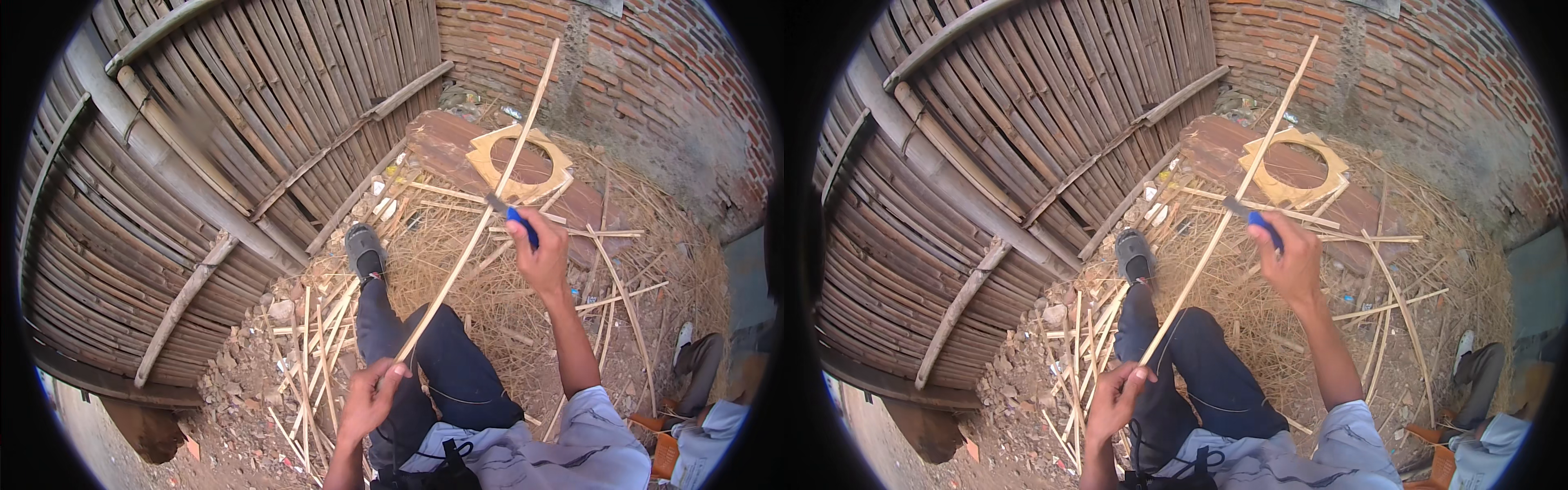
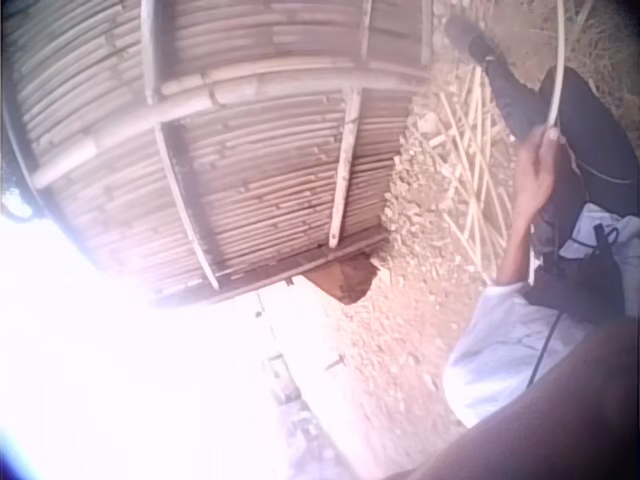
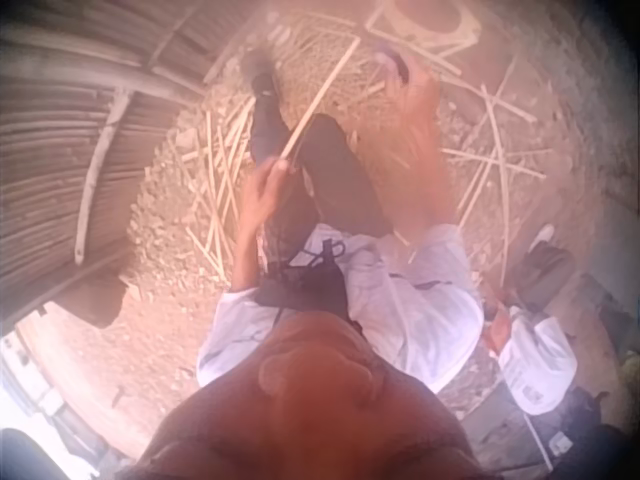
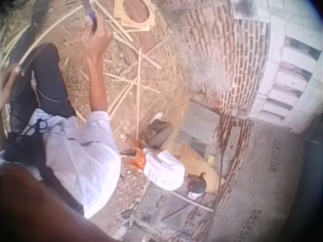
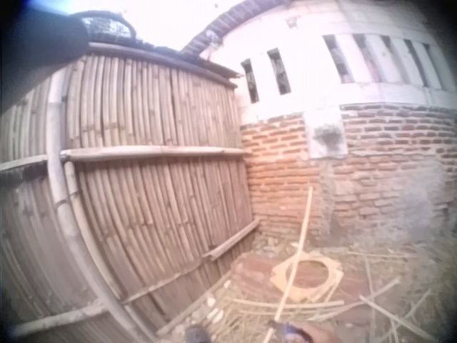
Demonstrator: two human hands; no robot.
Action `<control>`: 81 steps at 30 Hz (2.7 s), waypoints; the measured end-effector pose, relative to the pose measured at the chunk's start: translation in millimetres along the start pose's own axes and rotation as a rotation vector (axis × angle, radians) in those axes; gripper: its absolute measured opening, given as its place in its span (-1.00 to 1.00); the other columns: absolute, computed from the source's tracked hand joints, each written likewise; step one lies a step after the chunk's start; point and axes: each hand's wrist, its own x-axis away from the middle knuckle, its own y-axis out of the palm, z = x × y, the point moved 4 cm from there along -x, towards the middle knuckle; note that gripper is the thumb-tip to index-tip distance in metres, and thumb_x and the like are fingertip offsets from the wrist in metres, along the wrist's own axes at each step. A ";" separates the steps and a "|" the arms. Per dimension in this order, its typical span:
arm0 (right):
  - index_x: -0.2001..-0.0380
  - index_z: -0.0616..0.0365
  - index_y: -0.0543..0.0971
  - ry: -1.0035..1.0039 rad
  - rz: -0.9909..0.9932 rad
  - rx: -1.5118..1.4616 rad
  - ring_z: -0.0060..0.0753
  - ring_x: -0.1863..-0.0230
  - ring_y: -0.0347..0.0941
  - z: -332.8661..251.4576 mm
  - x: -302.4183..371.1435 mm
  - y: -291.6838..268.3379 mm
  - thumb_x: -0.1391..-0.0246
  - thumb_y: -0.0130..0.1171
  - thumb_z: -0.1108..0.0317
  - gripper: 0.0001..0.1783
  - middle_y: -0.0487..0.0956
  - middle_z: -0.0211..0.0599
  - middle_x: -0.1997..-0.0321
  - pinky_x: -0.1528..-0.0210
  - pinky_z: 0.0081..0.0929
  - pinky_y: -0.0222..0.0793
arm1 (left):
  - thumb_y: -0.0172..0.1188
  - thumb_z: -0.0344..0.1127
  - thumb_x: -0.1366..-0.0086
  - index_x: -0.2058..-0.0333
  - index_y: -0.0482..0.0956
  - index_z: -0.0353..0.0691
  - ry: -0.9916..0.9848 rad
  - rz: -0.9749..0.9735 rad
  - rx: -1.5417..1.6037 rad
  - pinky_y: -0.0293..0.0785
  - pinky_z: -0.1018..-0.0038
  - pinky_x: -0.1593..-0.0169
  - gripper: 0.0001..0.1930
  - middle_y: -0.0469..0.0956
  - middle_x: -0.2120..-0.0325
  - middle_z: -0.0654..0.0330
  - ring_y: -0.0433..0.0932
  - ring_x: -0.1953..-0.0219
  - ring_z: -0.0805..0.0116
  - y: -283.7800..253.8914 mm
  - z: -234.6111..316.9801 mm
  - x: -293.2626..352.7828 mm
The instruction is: The person sits on the ground and uses a knife to shave a long, thin strip of bamboo. They hold the bamboo with their left hand and scrape the surface with the knife in their right hand, creating fine shavings that fall to the ground.
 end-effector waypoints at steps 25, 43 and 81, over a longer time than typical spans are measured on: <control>0.21 0.12 0.70 -0.265 -0.241 -0.139 -0.20 0.54 0.61 -85.8 78.3 25.1 -0.22 0.44 0.09 -0.68 0.64 -0.29 0.45 0.53 -0.32 0.45 | 0.36 -0.23 -0.48 0.18 0.73 -0.34 0.170 0.214 -0.185 0.36 0.37 0.50 -0.76 0.53 0.67 0.03 0.42 0.67 0.38 15.1 39.6 -14.2; 0.11 0.23 0.75 0.071 0.182 0.156 -0.44 0.60 0.47 91.4 -29.5 -36.1 -0.46 0.22 -0.03 -0.53 0.63 -0.25 0.55 0.50 -0.40 0.31 | 0.40 -0.22 -0.45 0.22 0.76 -0.31 -0.102 0.000 -0.228 0.16 0.42 0.57 -0.77 0.47 0.71 0.24 0.26 0.68 0.57 -44.3 -46.7 50.1; 0.12 0.13 0.68 -0.244 -0.275 -0.189 -0.20 0.46 0.68 -92.0 76.0 20.6 -0.29 0.39 0.08 -0.66 0.70 -0.28 0.35 0.46 -0.31 0.53 | 0.38 -0.25 -0.47 0.11 0.75 -0.33 0.188 0.209 0.045 0.36 0.46 0.42 -0.76 0.56 0.61 0.20 0.41 0.53 0.56 16.0 27.5 -15.6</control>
